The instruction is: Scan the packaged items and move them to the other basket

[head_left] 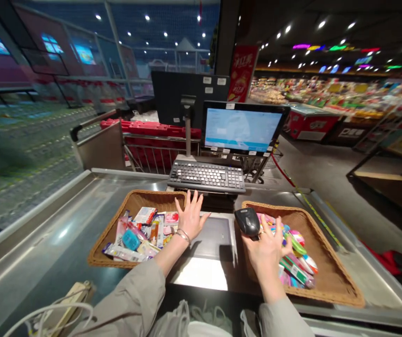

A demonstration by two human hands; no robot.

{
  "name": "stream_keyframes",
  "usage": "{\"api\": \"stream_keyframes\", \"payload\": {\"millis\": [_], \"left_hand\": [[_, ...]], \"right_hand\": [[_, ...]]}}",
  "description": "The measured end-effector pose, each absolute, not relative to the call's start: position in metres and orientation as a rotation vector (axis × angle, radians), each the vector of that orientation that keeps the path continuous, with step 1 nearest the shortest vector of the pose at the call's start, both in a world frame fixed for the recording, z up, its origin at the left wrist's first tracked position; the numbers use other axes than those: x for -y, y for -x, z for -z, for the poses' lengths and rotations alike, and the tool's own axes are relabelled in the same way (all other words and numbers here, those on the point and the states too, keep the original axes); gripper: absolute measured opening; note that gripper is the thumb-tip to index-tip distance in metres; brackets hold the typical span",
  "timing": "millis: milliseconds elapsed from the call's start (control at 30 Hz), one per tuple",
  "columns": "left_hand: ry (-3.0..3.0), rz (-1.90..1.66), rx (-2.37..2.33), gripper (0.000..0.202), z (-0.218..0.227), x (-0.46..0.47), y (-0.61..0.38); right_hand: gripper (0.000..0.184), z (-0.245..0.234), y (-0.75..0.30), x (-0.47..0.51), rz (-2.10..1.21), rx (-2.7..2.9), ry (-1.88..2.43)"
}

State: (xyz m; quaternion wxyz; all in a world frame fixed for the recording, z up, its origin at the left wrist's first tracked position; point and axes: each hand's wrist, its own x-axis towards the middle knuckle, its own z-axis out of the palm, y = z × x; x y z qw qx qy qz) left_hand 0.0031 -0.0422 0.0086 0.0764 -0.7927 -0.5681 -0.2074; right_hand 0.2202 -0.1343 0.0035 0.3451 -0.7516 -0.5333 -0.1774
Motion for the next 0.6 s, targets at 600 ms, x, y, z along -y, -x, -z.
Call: {"api": "stream_keyframes", "payload": {"millis": [600], "left_hand": [[2.071,0.36,2.091,0.059,0.016,0.046,0.157]], "right_hand": [[0.028,0.002,-0.151,0.11,0.326,1.658,1.8]]}}
